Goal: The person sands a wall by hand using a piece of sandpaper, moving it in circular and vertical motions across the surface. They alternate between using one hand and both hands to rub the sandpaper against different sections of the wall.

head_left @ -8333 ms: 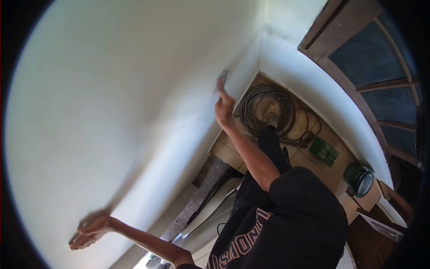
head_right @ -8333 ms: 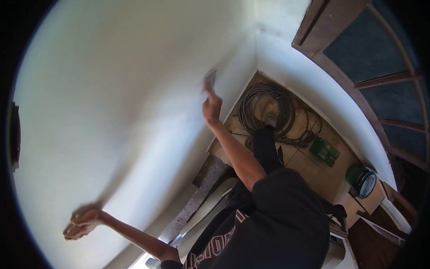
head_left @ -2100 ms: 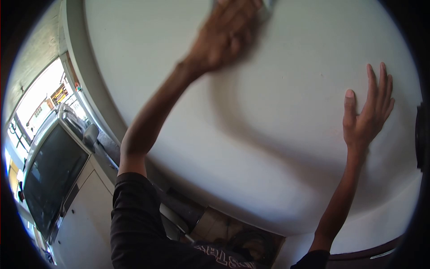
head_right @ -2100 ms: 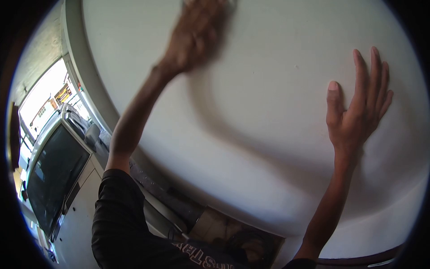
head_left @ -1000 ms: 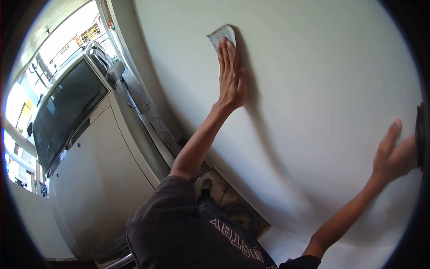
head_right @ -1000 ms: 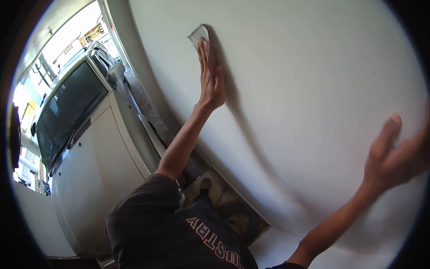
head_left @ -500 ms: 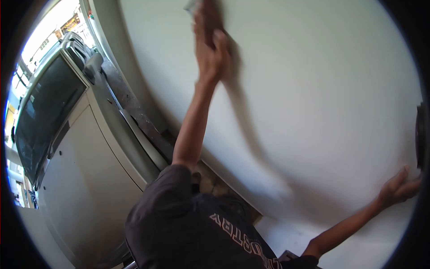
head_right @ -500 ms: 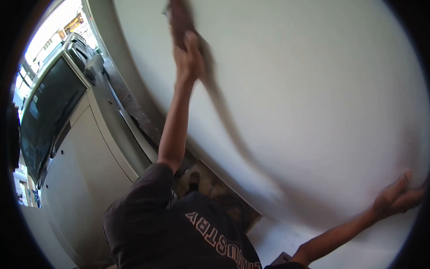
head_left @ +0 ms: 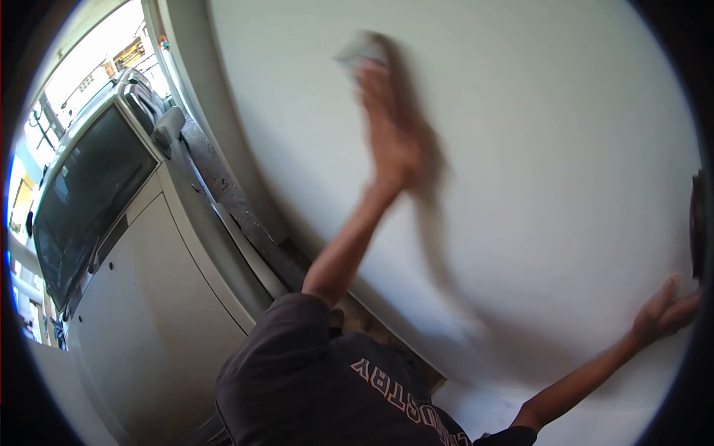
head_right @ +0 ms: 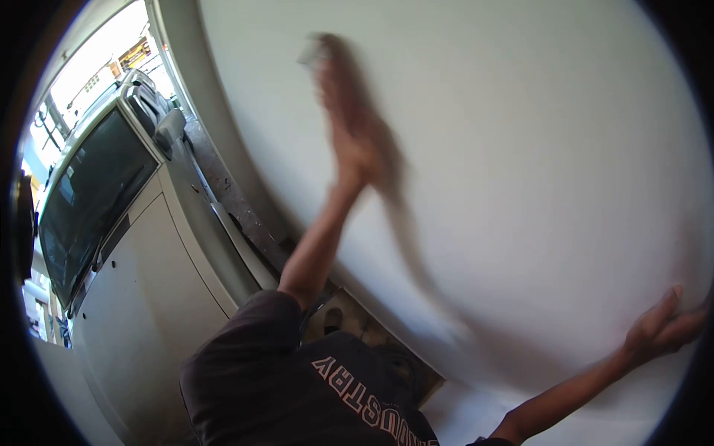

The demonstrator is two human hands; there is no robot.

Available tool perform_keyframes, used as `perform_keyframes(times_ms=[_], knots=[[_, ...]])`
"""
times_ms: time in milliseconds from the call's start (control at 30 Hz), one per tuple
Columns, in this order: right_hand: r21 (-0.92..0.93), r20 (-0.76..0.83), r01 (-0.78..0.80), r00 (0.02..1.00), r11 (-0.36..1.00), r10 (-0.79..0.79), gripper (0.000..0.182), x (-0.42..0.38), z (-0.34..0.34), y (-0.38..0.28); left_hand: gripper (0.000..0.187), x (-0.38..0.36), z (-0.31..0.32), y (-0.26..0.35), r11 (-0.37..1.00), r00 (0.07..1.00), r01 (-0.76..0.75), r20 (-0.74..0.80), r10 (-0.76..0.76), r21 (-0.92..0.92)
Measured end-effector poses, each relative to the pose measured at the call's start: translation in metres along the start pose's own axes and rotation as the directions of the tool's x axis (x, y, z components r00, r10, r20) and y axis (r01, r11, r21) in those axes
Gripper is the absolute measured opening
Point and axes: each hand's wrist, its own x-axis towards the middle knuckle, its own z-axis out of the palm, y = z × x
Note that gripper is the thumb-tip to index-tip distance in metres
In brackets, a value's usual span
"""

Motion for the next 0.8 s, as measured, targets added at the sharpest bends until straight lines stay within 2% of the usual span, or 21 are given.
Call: perform_keyframes(times_ms=[67,133,167,200,233,300,333,367,400,433,533,567,600,667,700,733,800], knots=[[0.007,-0.002,0.019,1.0,1.0,-0.019,0.06,0.003,0.004,0.001,0.08,-0.04,-0.009,0.057,0.983,0.941,-0.153,0.288,0.176,-0.101],[-0.034,0.06,0.011,0.998,0.999,-0.009,0.059,-0.006,0.003,0.025,0.078,-0.021,-0.031,0.036,0.985,0.911,-0.115,0.381,0.156,-0.129],[0.004,0.054,0.01,0.999,1.0,-0.01,0.059,-0.009,0.004,0.028,0.075,-0.009,-0.027,0.012,0.996,0.971,-0.077,0.225,0.085,-0.044],[0.008,0.038,0.017,0.999,1.0,-0.017,0.058,-0.004,0.002,0.019,0.07,0.004,-0.024,-0.038,0.999,0.996,-0.042,0.085,0.04,0.019],[0.007,0.026,0.017,1.0,1.0,-0.017,0.058,0.0,0.0,0.006,0.068,0.012,-0.028,-0.046,0.994,0.986,0.107,0.131,-0.106,0.002],[-0.005,0.039,0.0,0.999,1.0,0.0,0.058,-0.002,-0.005,0.003,0.064,0.031,-0.038,-0.055,0.917,0.895,0.399,0.214,-0.391,0.008],[-0.014,0.046,-0.016,0.999,1.0,0.017,0.058,-0.005,-0.004,0.006,0.065,0.013,-0.016,-0.037,0.983,0.985,0.174,-0.012,-0.174,0.051],[-0.016,0.053,-0.044,0.998,0.999,0.045,0.058,-0.01,-0.001,0.011,0.069,-0.001,-0.005,-0.007,0.997,0.997,0.016,0.073,-0.021,0.07],[-0.019,0.061,-0.072,0.995,0.997,0.073,0.058,-0.015,0.001,0.015,0.072,-0.021,-0.006,0.034,0.99,0.968,-0.138,0.211,0.139,-0.016],[-0.013,0.079,-0.105,0.991,0.994,0.106,0.058,-0.022,0.001,0.026,0.072,-0.035,-0.015,0.061,0.98,0.911,-0.135,0.37,0.181,-0.146],[0.005,0.1,-0.071,0.993,0.997,0.07,0.057,-0.014,-0.005,0.01,0.069,0.002,-0.031,0.01,0.988,0.946,-0.151,0.294,0.138,0.021],[-0.01,0.088,-0.069,0.994,0.998,0.07,0.057,-0.015,-0.005,0.008,0.07,0.025,-0.027,-0.029,0.993,0.986,-0.065,0.161,0.049,0.095],[-0.026,0.076,-0.068,0.995,0.997,0.07,0.057,-0.015,-0.004,0.005,0.07,0.035,-0.034,-0.037,0.994,0.965,0.083,0.242,-0.1,0.078],[-0.052,0.091,-0.072,0.993,0.996,0.077,0.057,-0.02,-0.004,0.015,0.07,0.056,-0.05,-0.053,0.921,0.838,0.372,0.383,-0.388,0.119],[-0.066,0.087,-0.075,0.993,0.995,0.08,0.057,-0.022,-0.004,0.019,0.071,0.038,-0.026,-0.031,0.978,0.958,0.197,0.2,-0.207,0.066],[-0.072,0.077,-0.075,0.994,0.995,0.081,0.057,-0.023,-0.003,0.02,0.071,0.023,-0.012,-0.013,0.998,1.0,0.009,-0.002,-0.009,0.054],[-0.043,0.075,-0.056,0.995,0.998,0.059,0.058,-0.017,0.002,0.014,0.073,-0.017,-0.019,0.021,0.997,0.979,-0.046,0.194,0.056,-0.058]])
